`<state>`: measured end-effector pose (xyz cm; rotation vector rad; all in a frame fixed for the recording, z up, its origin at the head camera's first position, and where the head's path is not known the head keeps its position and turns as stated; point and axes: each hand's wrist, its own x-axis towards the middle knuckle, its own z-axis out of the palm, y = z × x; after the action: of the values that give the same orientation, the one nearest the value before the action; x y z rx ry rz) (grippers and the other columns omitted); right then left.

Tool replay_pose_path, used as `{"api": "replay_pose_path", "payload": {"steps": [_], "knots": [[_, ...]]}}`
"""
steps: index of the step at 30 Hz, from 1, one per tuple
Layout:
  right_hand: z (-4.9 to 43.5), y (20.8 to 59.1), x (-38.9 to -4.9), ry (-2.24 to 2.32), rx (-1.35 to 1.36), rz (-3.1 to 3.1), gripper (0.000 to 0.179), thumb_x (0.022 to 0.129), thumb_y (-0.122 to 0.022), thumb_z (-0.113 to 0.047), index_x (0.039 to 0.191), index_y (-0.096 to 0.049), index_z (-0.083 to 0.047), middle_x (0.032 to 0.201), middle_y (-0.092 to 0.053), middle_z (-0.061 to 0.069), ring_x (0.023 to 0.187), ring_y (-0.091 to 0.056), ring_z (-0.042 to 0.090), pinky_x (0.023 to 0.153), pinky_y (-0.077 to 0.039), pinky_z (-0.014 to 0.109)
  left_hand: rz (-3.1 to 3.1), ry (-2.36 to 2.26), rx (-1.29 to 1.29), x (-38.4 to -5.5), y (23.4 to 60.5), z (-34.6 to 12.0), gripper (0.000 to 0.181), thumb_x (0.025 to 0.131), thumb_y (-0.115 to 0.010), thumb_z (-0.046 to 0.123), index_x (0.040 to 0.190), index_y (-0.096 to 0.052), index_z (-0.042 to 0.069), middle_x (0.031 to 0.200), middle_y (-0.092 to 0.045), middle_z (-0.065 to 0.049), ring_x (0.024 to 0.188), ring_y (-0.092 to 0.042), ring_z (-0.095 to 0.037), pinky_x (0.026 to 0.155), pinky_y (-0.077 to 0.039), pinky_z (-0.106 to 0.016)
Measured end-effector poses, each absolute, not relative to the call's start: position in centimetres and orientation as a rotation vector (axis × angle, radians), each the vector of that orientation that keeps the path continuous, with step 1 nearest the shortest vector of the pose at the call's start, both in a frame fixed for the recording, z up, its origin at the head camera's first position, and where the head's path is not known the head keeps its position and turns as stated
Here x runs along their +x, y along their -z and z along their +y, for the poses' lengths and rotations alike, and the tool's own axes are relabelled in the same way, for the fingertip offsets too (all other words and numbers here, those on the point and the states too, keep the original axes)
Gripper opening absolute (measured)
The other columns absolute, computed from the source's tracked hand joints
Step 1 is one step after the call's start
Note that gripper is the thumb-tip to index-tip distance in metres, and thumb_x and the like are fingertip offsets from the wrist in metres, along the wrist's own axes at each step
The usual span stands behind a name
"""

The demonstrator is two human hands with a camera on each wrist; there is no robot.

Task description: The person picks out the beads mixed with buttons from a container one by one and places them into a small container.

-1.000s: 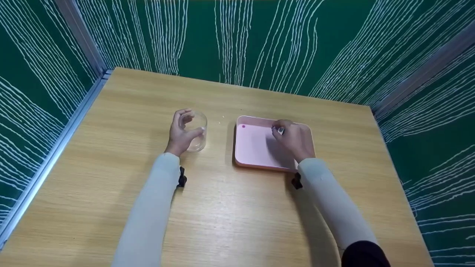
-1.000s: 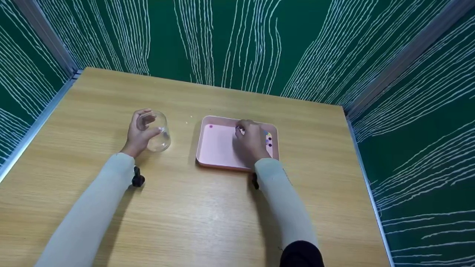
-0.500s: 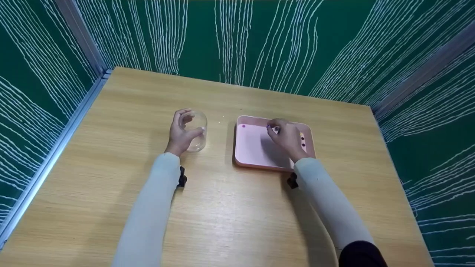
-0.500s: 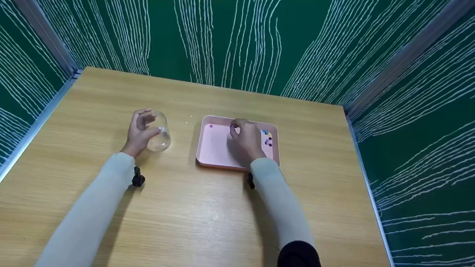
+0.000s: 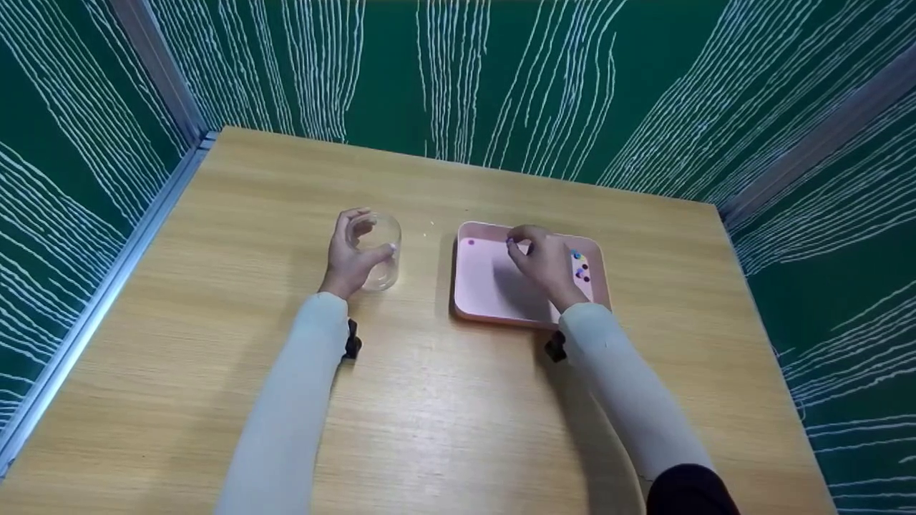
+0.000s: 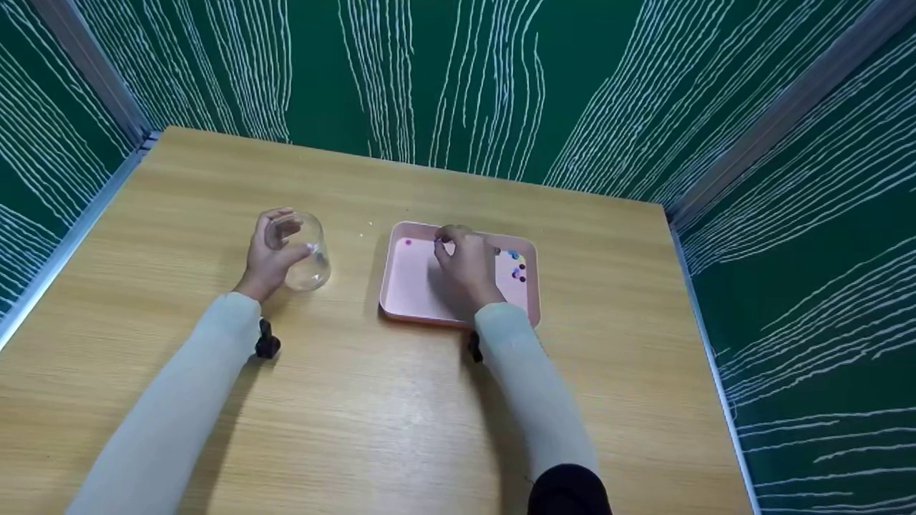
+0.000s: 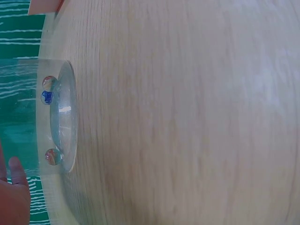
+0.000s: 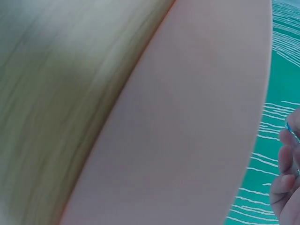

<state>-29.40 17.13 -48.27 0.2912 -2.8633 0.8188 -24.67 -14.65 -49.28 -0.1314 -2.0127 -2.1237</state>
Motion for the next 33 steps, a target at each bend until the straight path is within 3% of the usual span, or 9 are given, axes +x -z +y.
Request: {"api": "replay_pose_path", "payload": {"steps": [4, 12, 16, 23, 33], "knots": [[16.6, 48.2, -29.3, -0.823, 0.274, -2.874, 0.019, 0.080, -0.059, -0.036, 0.098, -0.062, -0.032, 0.098, -0.061, -0.012, 0.078, -0.056, 0.010, 0.069, -0.051, 0.024, -2.011, 2.122, -0.132, -24.7, 49.3, -14.7, 0.068, 0.065, -0.074, 0.009, 0.121, -0.036, 0.005, 0.123, -0.045, -0.016, 0.117, -0.038, -0.033, 0.101, -0.027, -0.039], [15.5, 48.2, -29.1, -0.793, 0.337, -2.823, 0.018, 0.080, -0.060, -0.031, 0.097, -0.064, -0.025, 0.093, -0.063, -0.009, 0.068, -0.052, 0.010, 0.059, -0.047, 0.023, -2.022, 2.145, -0.151, -24.7, 49.2, -14.6, 0.068, 0.067, -0.071, 0.007, 0.124, -0.033, 0.003, 0.124, -0.043, -0.016, 0.118, -0.034, -0.034, 0.102, -0.025, -0.036], [15.2, 48.3, -29.1, -0.845, 0.338, -2.828, 0.020, 0.080, -0.060, -0.031, 0.099, -0.064, -0.025, 0.095, -0.062, -0.010, 0.072, -0.054, 0.012, 0.063, -0.049, 0.024, -2.024, 2.130, -0.140, -24.7, 49.2, -14.5, 0.067, 0.067, -0.071, 0.008, 0.123, -0.034, 0.005, 0.124, -0.043, -0.018, 0.118, -0.036, -0.033, 0.102, -0.027, -0.036], [14.7, 48.4, -29.1, -0.892, 0.361, -2.815, 0.021, 0.081, -0.059, -0.030, 0.100, -0.064, -0.023, 0.096, -0.062, -0.009, 0.079, -0.058, 0.018, 0.065, -0.049, 0.026, -2.023, 2.135, -0.130, -24.7, 49.3, -14.5, 0.068, 0.067, -0.072, 0.008, 0.124, -0.034, 0.004, 0.122, -0.045, -0.013, 0.117, -0.037, -0.031, 0.102, -0.027, -0.036], [13.7, 48.2, -29.0, -0.890, 0.348, -2.806, 0.022, 0.080, -0.059, -0.034, 0.100, -0.064, -0.024, 0.097, -0.063, -0.010, 0.076, -0.056, 0.010, 0.066, -0.050, 0.024, -1.990, 2.129, -0.133, -24.7, 49.2, -14.4, 0.068, 0.065, -0.072, 0.006, 0.122, -0.035, 0.003, 0.119, -0.046, -0.012, 0.117, -0.038, -0.033, 0.103, -0.024, -0.045]]}}
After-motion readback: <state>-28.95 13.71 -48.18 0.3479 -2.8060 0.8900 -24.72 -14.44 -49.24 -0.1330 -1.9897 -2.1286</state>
